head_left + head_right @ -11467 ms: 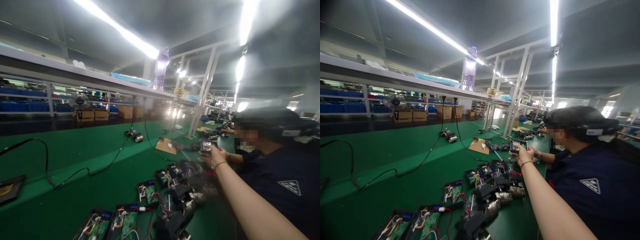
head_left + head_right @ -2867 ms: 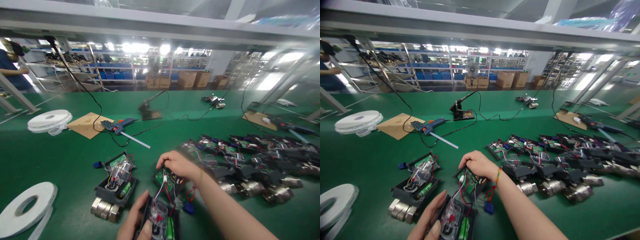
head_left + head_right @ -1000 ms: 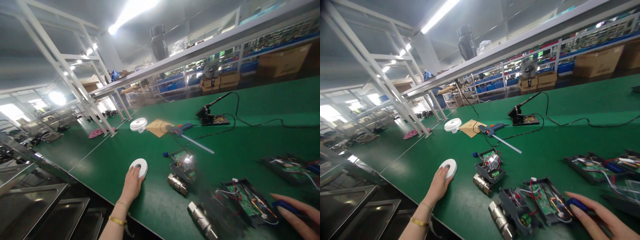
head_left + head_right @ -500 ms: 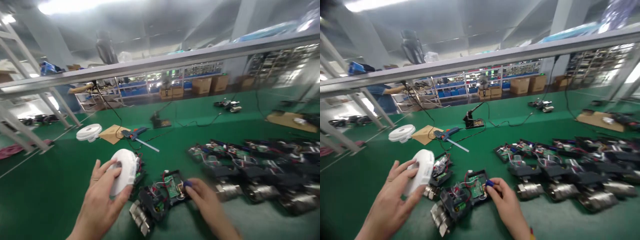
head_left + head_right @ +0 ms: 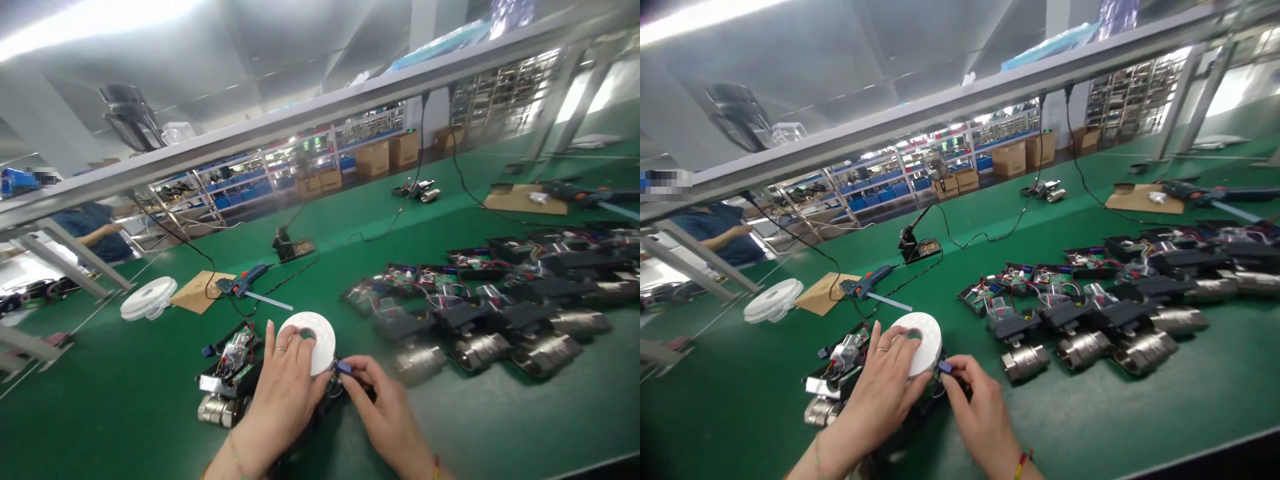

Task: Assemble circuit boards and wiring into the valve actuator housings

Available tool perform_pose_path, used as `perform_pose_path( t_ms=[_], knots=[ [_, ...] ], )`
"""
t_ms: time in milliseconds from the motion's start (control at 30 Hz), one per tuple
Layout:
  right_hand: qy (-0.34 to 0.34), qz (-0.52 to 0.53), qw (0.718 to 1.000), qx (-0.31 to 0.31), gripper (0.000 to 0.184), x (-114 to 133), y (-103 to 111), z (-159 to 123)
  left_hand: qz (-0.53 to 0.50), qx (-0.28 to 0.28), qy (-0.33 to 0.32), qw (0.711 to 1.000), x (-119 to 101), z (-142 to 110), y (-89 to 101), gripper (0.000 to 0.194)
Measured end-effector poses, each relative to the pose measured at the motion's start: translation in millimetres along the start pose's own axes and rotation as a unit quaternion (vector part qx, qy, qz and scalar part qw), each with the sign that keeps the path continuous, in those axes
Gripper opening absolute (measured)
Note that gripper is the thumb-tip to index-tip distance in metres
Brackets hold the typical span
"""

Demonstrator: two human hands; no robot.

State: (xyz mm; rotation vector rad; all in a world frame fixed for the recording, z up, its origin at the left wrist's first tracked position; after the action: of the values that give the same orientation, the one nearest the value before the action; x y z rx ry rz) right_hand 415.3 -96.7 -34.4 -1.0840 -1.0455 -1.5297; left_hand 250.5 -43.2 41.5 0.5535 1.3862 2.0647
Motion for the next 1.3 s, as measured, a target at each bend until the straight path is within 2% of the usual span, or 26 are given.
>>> perform_pose_path(
  t_ms=[267,500,700,800,900,967,1033,1100,1167,1233,1300],
  knots=[
    [0.025,-0.044,0.999,-0.016,0.021,1,-1,0,0.003,-0.011,-0.002,1.000,0,-3,-7.5,0.029],
    [0.052,-0.065,0.996,-0.026,0.017,5,-3,2,-0.003,-0.015,-0.004,1.000,0,-5,-6.4,0.026],
    [0.067,-0.079,0.994,-0.046,0.017,11,-4,2,-0.013,0.012,0.008,1.000,-3,-4,-4.3,0.025],
    [0.055,-0.070,0.994,-0.062,0.018,11,-6,2,-0.009,0.011,0.005,1.000,-6,-4,-4.0,0.027],
    [0.010,-0.032,0.997,-0.069,0.023,9,-9,3,-0.013,-0.007,0.008,1.000,-10,-6,-9.0,0.029],
    [-0.032,0.009,0.997,-0.070,0.027,7,-12,6,-0.016,-0.036,0.020,0.999,-17,-7,-13.8,0.028],
    [-0.071,0.048,0.993,-0.077,0.032,4,-14,10,0.000,-0.098,0.046,0.994,-27,-8,-14.5,0.029],
    [-0.104,0.078,0.987,-0.094,0.038,2,-16,14,0.030,-0.179,0.067,0.981,-37,-10,-6.8,0.035],
    [-0.126,0.099,0.981,-0.105,0.043,0,-16,16,0.049,-0.247,0.062,0.966,-38,-16,8.8,0.047],
    [-0.137,0.112,0.978,-0.106,0.045,-2,-16,18,0.054,-0.289,0.076,0.953,-22,-29,26.3,0.058],
    [-0.140,0.119,0.978,-0.100,0.047,-3,-14,18,0.053,-0.291,0.127,0.947,13,-54,36.8,0.058]
  ],
)
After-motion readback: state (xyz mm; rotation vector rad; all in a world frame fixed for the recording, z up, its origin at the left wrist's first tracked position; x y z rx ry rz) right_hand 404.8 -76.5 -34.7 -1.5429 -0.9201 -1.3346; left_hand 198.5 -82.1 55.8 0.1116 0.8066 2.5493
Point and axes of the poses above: each hand's wrist, its own z-axis towards the middle knuckle, its own y-axis out of the back of the hand, x = y × z, the point moved 1 cm from there along z, towards the middle knuckle
